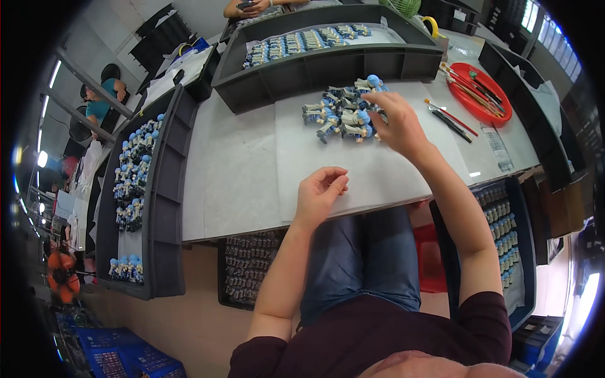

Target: The person sits at a workbench and assembles small blue and white figurines. They pick up individual parts, use a small tool to clean or adjust them, and then snap the pieces together. The completed figures are placed into a blue tray filled with similar items.

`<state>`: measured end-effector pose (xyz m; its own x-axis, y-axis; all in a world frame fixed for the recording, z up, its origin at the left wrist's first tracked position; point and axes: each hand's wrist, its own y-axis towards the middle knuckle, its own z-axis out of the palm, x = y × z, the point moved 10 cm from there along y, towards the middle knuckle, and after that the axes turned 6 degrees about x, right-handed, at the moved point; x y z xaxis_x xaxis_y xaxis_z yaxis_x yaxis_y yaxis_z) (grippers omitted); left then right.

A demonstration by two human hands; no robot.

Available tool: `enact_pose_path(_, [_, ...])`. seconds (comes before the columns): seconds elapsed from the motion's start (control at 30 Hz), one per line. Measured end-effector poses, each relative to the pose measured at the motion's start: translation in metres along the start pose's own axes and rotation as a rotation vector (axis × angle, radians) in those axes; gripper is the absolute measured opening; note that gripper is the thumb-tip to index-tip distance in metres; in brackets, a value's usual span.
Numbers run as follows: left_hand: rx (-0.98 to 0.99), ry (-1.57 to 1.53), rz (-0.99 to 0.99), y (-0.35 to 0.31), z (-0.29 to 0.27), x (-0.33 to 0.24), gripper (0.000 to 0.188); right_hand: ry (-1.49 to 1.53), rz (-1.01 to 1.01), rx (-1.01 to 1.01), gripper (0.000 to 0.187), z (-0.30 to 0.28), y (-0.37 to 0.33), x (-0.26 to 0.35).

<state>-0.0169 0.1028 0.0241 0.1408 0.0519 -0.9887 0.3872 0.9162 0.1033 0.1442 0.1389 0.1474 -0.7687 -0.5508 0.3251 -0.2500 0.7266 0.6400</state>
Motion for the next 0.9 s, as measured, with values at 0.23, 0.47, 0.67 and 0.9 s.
enact_pose_path(0.23, [0.069,-0.093,0.018,0.003,0.002,0.008,0.016,-0.169,0.429,0.069,0.035,0.038,0.058,-0.112])
enact_pose_path(0.47, [0.037,-0.129,0.068,0.001,-0.005,0.009,0.019,-0.020,0.177,-0.088,0.031,0.011,0.050,-0.023])
enact_pose_path(0.67, [-0.114,-0.241,0.154,0.003,-0.022,-0.001,0.035,0.701,0.465,0.315,0.037,0.056,-0.028,0.025])
enact_pose_path(0.9, [0.065,-0.160,0.076,0.005,-0.008,0.000,0.032,0.876,0.590,0.252,0.040,0.093,-0.070,0.028])
